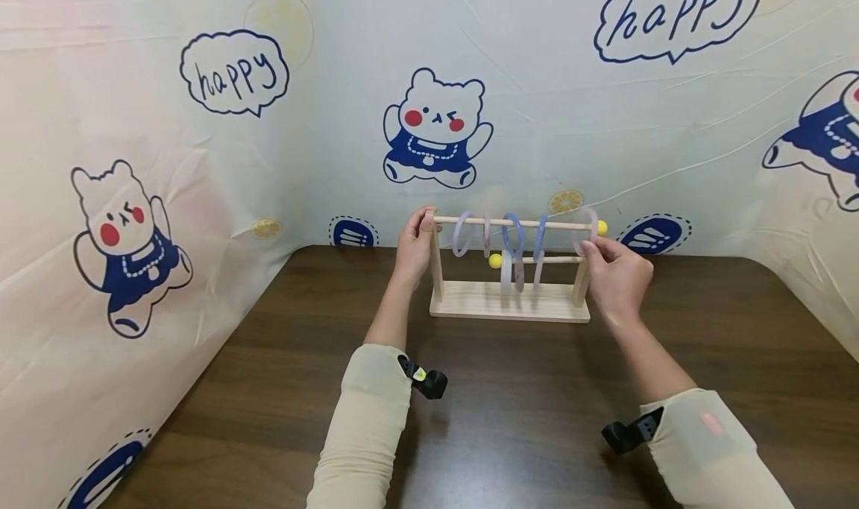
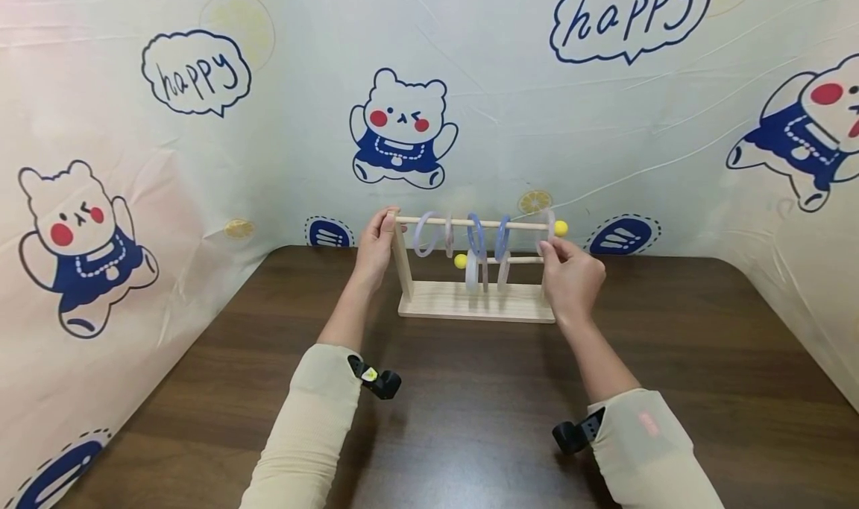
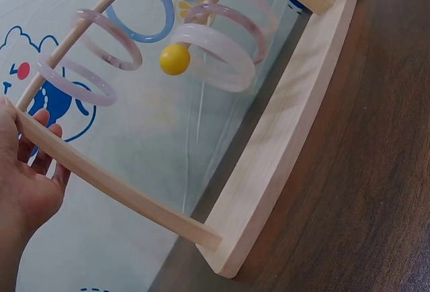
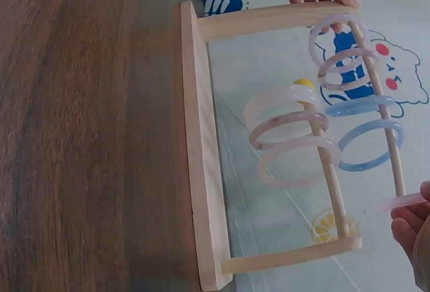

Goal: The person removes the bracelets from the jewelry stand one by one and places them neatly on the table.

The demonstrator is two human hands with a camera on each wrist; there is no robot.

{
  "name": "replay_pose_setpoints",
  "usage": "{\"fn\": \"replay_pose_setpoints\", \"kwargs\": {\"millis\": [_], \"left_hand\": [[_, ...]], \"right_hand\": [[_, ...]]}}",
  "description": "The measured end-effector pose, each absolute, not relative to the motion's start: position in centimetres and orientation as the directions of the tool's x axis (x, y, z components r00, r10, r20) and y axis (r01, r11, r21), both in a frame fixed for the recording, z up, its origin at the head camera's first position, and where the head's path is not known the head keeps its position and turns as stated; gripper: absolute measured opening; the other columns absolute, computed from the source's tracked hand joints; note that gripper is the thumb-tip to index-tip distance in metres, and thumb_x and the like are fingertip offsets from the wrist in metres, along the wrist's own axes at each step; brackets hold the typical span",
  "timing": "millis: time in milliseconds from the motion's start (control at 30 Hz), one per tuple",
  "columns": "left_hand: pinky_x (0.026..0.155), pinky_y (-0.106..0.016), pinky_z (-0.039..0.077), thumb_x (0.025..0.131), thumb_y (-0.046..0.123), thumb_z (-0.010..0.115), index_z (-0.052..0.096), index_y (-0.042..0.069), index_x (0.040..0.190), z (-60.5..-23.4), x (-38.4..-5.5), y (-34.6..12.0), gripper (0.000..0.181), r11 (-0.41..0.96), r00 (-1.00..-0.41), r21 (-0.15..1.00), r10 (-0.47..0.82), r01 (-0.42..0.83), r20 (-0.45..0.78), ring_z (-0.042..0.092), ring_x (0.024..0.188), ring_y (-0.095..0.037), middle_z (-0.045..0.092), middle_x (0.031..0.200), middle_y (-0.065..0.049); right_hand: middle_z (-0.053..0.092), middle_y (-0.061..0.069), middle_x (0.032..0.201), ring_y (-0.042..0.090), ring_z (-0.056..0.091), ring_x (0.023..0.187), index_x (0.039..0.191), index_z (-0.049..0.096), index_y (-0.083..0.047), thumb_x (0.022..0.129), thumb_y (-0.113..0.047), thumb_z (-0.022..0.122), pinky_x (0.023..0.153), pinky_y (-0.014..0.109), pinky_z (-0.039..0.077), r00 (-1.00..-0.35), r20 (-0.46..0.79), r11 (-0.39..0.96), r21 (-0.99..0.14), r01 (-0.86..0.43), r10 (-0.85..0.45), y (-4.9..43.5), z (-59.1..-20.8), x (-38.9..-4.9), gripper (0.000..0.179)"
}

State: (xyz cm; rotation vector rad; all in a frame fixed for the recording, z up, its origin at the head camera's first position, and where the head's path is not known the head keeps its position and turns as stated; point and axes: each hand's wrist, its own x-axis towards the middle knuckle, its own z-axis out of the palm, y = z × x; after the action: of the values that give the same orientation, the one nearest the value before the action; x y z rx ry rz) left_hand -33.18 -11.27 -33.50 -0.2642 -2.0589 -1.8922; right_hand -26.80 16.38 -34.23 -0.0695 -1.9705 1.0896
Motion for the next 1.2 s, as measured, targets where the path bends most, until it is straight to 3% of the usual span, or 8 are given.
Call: {"fn": "replay_pose_setpoints", "kwargs": {"millis": [100, 200, 700, 933, 1067, 1167, 1200], "left_hand": [[0.09, -0.04, 0.039, 0.098, 0.028, 0.043, 0.05, 0.002, 0.126, -33.5, -33.2, -11.3, 0.039, 0.097, -0.927, 0.929, -0.088, 0.356, 0.364, 0.055, 0.103, -0.027, 0.056, 0.115, -0.014], [0.09, -0.04, 0.039, 0.098, 0.028, 0.043, 0.05, 0.002, 0.127, -33.5, -33.2, -11.3, 0.039, 0.098, -0.927, 0.929, -0.089, 0.357, 0.365, 0.055, 0.103, -0.027, 0.056, 0.115, -0.015], [0.089, -0.04, 0.04, 0.098, 0.03, 0.043, 0.051, 0.004, 0.126, -33.5, -33.3, -11.3, 0.039, 0.103, -0.926, 0.927, -0.083, 0.359, 0.368, 0.055, 0.103, -0.026, 0.057, 0.114, -0.014], [0.089, -0.04, 0.04, 0.098, 0.031, 0.042, 0.052, 0.005, 0.126, -33.6, -33.3, -11.4, 0.039, 0.111, -0.927, 0.928, -0.087, 0.356, 0.366, 0.055, 0.103, -0.026, 0.057, 0.114, -0.013], [0.089, -0.04, 0.04, 0.098, 0.029, 0.043, 0.052, 0.004, 0.126, -33.6, -33.3, -11.4, 0.038, 0.108, -0.923, 0.925, -0.091, 0.364, 0.374, 0.055, 0.103, -0.026, 0.057, 0.115, -0.014], [0.09, -0.04, 0.039, 0.098, 0.028, 0.042, 0.051, 0.001, 0.126, -33.6, -33.3, -11.3, 0.039, 0.101, -0.922, 0.924, -0.09, 0.368, 0.377, 0.055, 0.103, -0.027, 0.056, 0.115, -0.015], [0.09, -0.04, 0.039, 0.098, 0.028, 0.042, 0.05, 0.001, 0.126, -33.6, -33.3, -11.3, 0.039, 0.099, -0.922, 0.924, -0.089, 0.369, 0.378, 0.055, 0.103, -0.028, 0.056, 0.115, -0.015]], "right_hand": [[0.069, 0.016, 0.08, -0.017, 0.049, 0.064, 0.088, 0.073, 0.002, 0.081, -0.013, 0.073, 0.056, 0.005, 0.034, -0.622, 0.654, 0.618, -0.716, -0.326, 0.43, 16.6, -34.3, -26.8, 0.017], [0.068, 0.017, 0.08, -0.024, 0.042, 0.061, 0.088, 0.073, 0.003, 0.081, -0.013, 0.072, 0.056, 0.005, 0.034, -0.618, 0.654, 0.613, -0.719, -0.328, 0.436, 16.9, -34.4, -26.8, 0.017], [0.069, 0.016, 0.08, -0.023, 0.042, 0.06, 0.087, 0.073, 0.002, 0.081, -0.011, 0.072, 0.058, 0.006, 0.034, -0.576, 0.642, 0.6, -0.742, -0.3, 0.505, 17.9, -34.7, -26.4, 0.014], [0.068, 0.017, 0.077, -0.025, 0.038, 0.062, 0.087, 0.073, 0.002, 0.083, -0.012, 0.07, 0.059, 0.005, 0.033, -0.482, 0.738, 0.677, -0.654, -0.337, 0.473, 18.5, -34.0, -26.5, 0.015], [0.067, 0.018, 0.073, 0.003, 0.057, 0.058, 0.085, 0.071, 0.004, 0.083, -0.01, 0.068, 0.056, 0.028, 0.041, -0.411, 0.829, 0.758, -0.532, -0.377, 0.378, 18.8, -33.9, -26.3, 0.014], [0.066, 0.019, 0.075, 0.032, 0.061, 0.06, 0.085, 0.07, 0.006, 0.084, -0.008, 0.067, 0.055, 0.044, 0.04, -0.367, 0.881, 0.8, -0.44, -0.409, 0.297, 18.9, -33.9, -26.0, 0.014], [0.067, 0.02, 0.076, 0.034, 0.062, 0.061, 0.085, 0.07, 0.006, 0.083, -0.007, 0.068, 0.055, 0.045, 0.041, -0.354, 0.891, 0.803, -0.423, -0.419, 0.284, 18.8, -33.8, -26.0, 0.014]]}}
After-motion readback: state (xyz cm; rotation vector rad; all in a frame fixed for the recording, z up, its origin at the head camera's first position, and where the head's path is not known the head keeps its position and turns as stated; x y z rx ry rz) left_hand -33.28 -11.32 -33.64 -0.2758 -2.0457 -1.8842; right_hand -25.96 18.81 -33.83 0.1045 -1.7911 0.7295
